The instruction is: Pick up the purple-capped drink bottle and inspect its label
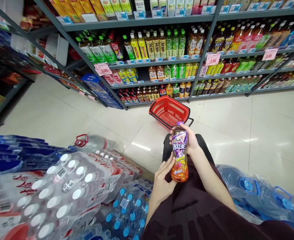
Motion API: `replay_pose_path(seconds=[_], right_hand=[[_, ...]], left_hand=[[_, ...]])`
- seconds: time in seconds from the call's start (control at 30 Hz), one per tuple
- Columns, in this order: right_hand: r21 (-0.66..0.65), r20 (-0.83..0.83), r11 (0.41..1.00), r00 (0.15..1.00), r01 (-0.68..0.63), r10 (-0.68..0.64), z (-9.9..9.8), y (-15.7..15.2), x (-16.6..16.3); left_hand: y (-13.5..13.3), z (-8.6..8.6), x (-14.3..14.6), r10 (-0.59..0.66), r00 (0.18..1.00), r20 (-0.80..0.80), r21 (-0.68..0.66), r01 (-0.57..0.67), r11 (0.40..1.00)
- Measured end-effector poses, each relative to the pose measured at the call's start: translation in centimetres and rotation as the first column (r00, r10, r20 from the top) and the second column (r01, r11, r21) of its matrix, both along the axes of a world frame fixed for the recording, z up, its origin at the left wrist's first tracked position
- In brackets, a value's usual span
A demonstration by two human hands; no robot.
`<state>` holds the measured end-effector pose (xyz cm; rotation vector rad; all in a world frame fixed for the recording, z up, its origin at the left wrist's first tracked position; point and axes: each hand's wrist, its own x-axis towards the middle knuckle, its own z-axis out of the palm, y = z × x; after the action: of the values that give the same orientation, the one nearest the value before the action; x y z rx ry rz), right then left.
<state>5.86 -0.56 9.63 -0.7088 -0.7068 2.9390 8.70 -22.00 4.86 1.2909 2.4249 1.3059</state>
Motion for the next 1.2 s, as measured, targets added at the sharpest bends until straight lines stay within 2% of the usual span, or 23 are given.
replay_pose_path(seconds=[0.1,0.2,0.3,0.4,0.57,0.73,0.9,1.0,1.07,1.2], right_hand=[[-0.026,-0.003,0.995,0.995,0.101,-0.101,0.0,0.9,0.2],[-0.119,-0.036,0.978,0.984,0.169,-0.174,-0.5,1.4,0.2],[-0.191,-0.08,0.961,0.972,0.202,-0.22,-1.0,1.4,0.1],[-0.2,-0.091,0.961,0.973,0.193,-0.214,-1.4,1.2,-0.1],[-0.193,-0.061,0.961,0.975,0.197,-0.212,-1.6,1.1,-0.2],[-0.18,-0.07,0.963,0.974,0.201,-0.217,-1.3,1.5,0.1],[-0.128,-0.059,0.973,0.978,0.193,-0.202,-0.8,1.6,0.3],[-0.064,-0.035,0.981,0.982,0.185,-0.188,-0.5,1.4,0.3],[-0.008,-0.01,0.982,0.982,0.187,-0.187,-0.4,1.2,0.2],[0.091,0.016,0.981,0.985,0.17,-0.172,-0.4,0.8,0.2]], left_hand=[[0.6,-0.1,-0.1,0.059,0.998,0.03,0.167,-0.063,0.984],[1.0,0.1,-0.2,0.1,0.989,0.109,0.318,-0.129,0.939],[0.9,0.3,-0.5,0.131,0.98,0.147,0.393,-0.179,0.902],[0.8,0.5,-0.7,0.143,0.979,0.148,0.408,-0.192,0.893],[0.6,0.4,-0.6,0.197,0.967,0.161,0.352,-0.243,0.904],[0.6,0.0,-0.4,0.142,0.962,0.235,0.285,-0.208,0.936],[0.7,0.1,-0.1,0.124,0.982,0.139,0.218,-0.153,0.964],[0.6,-0.2,0.2,0.062,0.995,0.074,0.19,-0.075,0.979],[0.5,-0.6,0.3,0.012,0.999,0.036,0.133,-0.017,0.991],[0.3,-1.2,0.5,-0.046,0.999,0.027,-0.071,0.048,0.996]])
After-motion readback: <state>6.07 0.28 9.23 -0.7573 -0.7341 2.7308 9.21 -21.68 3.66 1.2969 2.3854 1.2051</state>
